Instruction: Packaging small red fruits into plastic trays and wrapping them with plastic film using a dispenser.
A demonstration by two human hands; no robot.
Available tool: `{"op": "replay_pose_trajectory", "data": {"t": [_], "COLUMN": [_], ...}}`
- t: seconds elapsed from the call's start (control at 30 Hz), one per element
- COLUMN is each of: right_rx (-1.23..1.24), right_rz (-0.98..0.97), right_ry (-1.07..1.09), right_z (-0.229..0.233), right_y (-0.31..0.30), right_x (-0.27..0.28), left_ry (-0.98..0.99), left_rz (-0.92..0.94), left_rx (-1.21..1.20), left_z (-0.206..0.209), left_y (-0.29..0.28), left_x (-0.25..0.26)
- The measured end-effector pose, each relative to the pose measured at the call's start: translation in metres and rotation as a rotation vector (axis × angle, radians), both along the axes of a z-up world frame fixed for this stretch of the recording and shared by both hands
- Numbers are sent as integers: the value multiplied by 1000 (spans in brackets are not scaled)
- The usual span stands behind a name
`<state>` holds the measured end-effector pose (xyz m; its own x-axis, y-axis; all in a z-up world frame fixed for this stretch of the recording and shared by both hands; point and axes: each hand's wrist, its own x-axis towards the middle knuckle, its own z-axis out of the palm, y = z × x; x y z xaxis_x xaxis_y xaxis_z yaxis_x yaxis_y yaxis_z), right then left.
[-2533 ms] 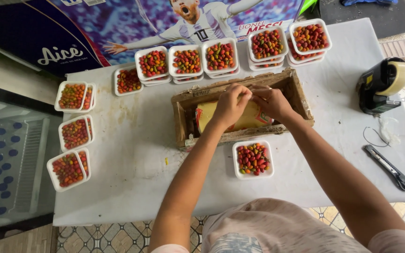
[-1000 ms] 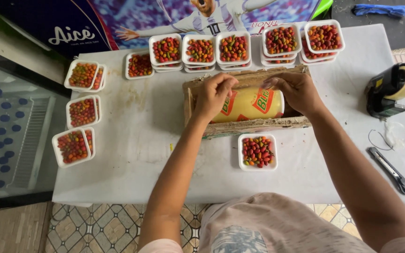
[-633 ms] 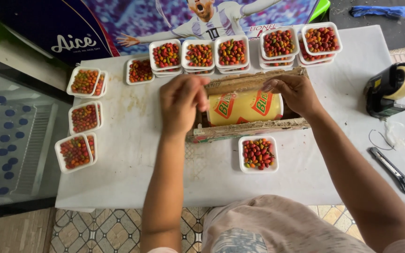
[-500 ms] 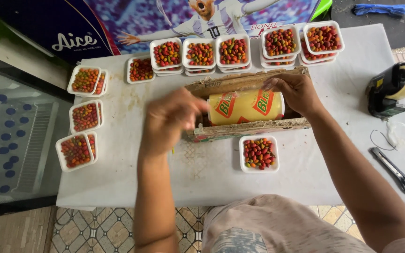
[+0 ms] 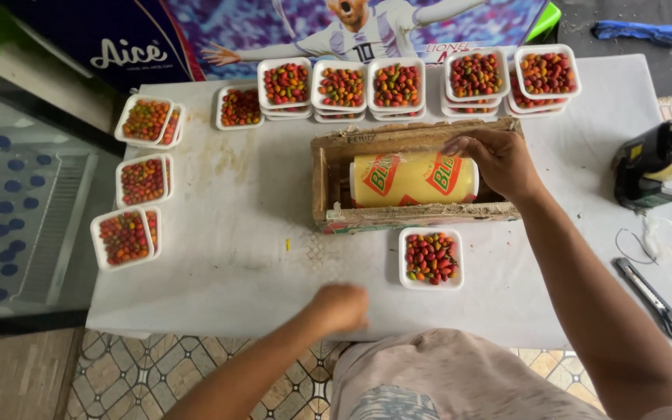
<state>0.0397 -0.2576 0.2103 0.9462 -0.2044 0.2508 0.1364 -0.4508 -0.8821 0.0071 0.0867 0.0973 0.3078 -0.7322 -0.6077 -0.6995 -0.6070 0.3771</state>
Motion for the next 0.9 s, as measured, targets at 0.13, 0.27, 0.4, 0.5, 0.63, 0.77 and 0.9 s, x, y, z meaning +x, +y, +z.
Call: {"op": "replay_pose_trajectory", "data": {"t": [0.13,0.27,0.4,0.5,0.63,0.77,0.9], "right_rx": [-32,-49,-95,-96,-82,-61,-43], "right_rz": [-7,-8,-46,-57,-65,-44,-43], "right_ry": [-15,-56,-20,-4,9,2,11], "right_z": [5,4,-7,-1,-1,6,5], "right_y": [5,7,-5,-2,-3,0,-1], "right_x": [-3,-8,-6,-9,-8,-7,-9], "left_ry": [-52,-264,-61,-78,-148,-322,-269], "left_rz": [181,239,161,128,101,58,57], "left_rx": [-268,-861,-668,-518,-427,-335,-343], "left_z": [84,105,127,129,124,121,119], "left_y": [-55,-111,-150,-156,-151,-145,-143], "left_x": [64,128,163,174,188,194,200]}}
